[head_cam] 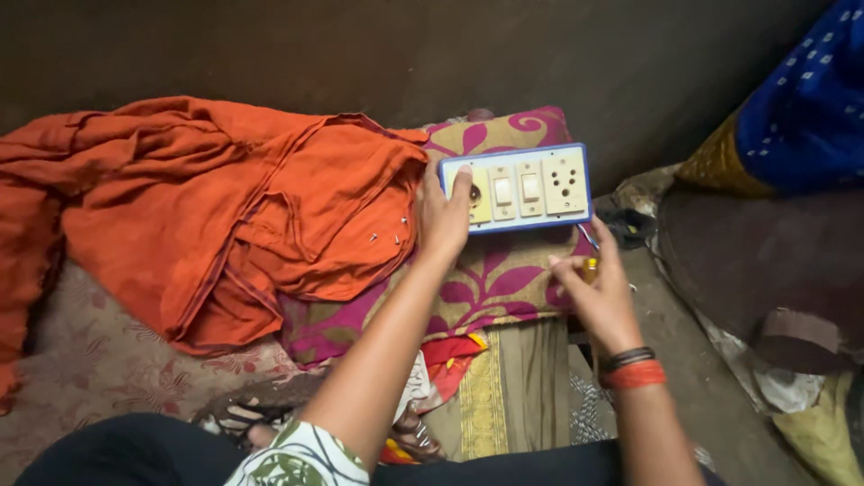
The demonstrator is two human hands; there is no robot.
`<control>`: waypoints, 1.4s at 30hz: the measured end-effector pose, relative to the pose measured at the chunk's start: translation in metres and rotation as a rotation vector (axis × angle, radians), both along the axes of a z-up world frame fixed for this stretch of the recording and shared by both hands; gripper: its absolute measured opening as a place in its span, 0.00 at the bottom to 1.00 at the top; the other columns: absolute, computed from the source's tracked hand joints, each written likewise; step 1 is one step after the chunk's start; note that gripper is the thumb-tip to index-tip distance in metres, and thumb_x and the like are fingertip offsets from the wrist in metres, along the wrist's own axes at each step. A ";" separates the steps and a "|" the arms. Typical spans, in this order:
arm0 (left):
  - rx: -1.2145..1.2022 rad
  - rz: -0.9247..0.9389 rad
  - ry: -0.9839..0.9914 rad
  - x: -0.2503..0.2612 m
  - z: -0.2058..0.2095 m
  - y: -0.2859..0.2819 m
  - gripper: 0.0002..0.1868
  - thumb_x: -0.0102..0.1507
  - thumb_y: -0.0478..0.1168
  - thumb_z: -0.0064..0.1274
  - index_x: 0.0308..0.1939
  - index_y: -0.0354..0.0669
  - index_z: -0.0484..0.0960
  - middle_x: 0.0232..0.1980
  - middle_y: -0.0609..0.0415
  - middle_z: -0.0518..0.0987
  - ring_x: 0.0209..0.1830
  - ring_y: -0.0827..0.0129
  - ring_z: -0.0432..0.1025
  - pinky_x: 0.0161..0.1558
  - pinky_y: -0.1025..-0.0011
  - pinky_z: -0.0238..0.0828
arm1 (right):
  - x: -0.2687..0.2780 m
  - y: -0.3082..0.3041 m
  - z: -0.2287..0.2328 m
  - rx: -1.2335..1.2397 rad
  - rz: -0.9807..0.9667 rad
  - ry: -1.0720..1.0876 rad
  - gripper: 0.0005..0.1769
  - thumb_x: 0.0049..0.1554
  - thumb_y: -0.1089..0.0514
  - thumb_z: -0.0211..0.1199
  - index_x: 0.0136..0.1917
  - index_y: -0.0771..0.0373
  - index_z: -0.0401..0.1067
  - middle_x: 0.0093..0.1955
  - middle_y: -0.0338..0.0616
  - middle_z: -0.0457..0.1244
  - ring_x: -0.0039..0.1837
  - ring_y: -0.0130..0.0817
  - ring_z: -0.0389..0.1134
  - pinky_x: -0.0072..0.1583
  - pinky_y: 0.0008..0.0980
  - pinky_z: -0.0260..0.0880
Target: The person uses a screwdriver to tighten screws on the internal terminals of a wall socket, then closes the blue plastic cover and tightens the faceplate screws. The socket is handled throughout and placed on a patterned floor covering.
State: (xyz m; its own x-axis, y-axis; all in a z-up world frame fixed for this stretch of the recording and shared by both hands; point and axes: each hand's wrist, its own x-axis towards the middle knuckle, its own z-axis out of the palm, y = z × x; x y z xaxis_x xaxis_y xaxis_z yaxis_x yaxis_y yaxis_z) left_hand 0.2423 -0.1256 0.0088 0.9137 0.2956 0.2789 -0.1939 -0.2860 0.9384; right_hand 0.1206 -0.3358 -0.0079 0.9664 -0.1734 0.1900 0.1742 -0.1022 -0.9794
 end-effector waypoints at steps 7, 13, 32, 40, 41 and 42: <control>0.087 0.021 -0.392 -0.104 0.061 0.001 0.25 0.70 0.45 0.48 0.67 0.34 0.72 0.72 0.35 0.67 0.73 0.46 0.62 0.71 0.55 0.59 | -0.017 0.009 0.004 -0.083 -0.017 -0.055 0.49 0.57 0.65 0.65 0.84 0.59 0.43 0.44 0.36 0.63 0.47 0.21 0.65 0.52 0.25 0.69; -0.067 -0.405 -0.163 -0.263 0.095 0.013 0.14 0.66 0.45 0.55 0.40 0.35 0.85 0.34 0.45 0.83 0.36 0.55 0.78 0.41 0.63 0.73 | -0.051 0.009 0.012 0.060 0.027 -0.111 0.42 0.58 0.64 0.62 0.80 0.59 0.48 0.51 0.35 0.64 0.49 0.22 0.64 0.49 0.25 0.67; 0.262 -0.430 -0.262 -0.468 0.113 0.056 0.14 0.64 0.39 0.52 0.51 0.36 0.76 0.42 0.40 0.79 0.44 0.45 0.76 0.46 0.55 0.71 | -0.305 0.142 0.157 0.390 0.382 -0.441 0.11 0.62 0.60 0.53 0.57 0.59 0.57 0.48 0.40 0.56 0.49 0.28 0.56 0.52 0.29 0.60; 0.119 -0.334 -0.459 -0.499 0.130 0.007 0.16 0.69 0.36 0.48 0.60 0.39 0.75 0.54 0.43 0.78 0.55 0.46 0.74 0.54 0.55 0.71 | -0.361 0.089 0.202 -0.157 0.223 -0.531 0.25 0.65 0.63 0.51 0.75 0.60 0.54 0.60 0.40 0.60 0.59 0.22 0.60 0.60 0.23 0.64; 0.117 -0.327 -0.448 -0.489 0.130 -0.005 0.16 0.69 0.36 0.48 0.60 0.40 0.76 0.53 0.44 0.78 0.55 0.47 0.74 0.55 0.55 0.70 | -0.357 0.081 0.202 -0.202 0.135 -0.535 0.25 0.64 0.63 0.51 0.74 0.61 0.54 0.58 0.39 0.60 0.59 0.22 0.61 0.60 0.22 0.64; 0.116 -0.321 -0.438 -0.477 0.130 -0.020 0.15 0.69 0.36 0.48 0.60 0.41 0.76 0.53 0.44 0.77 0.55 0.47 0.73 0.56 0.55 0.70 | -0.349 0.072 0.199 -0.246 0.047 -0.538 0.25 0.64 0.64 0.52 0.73 0.61 0.53 0.57 0.38 0.60 0.59 0.21 0.61 0.60 0.21 0.64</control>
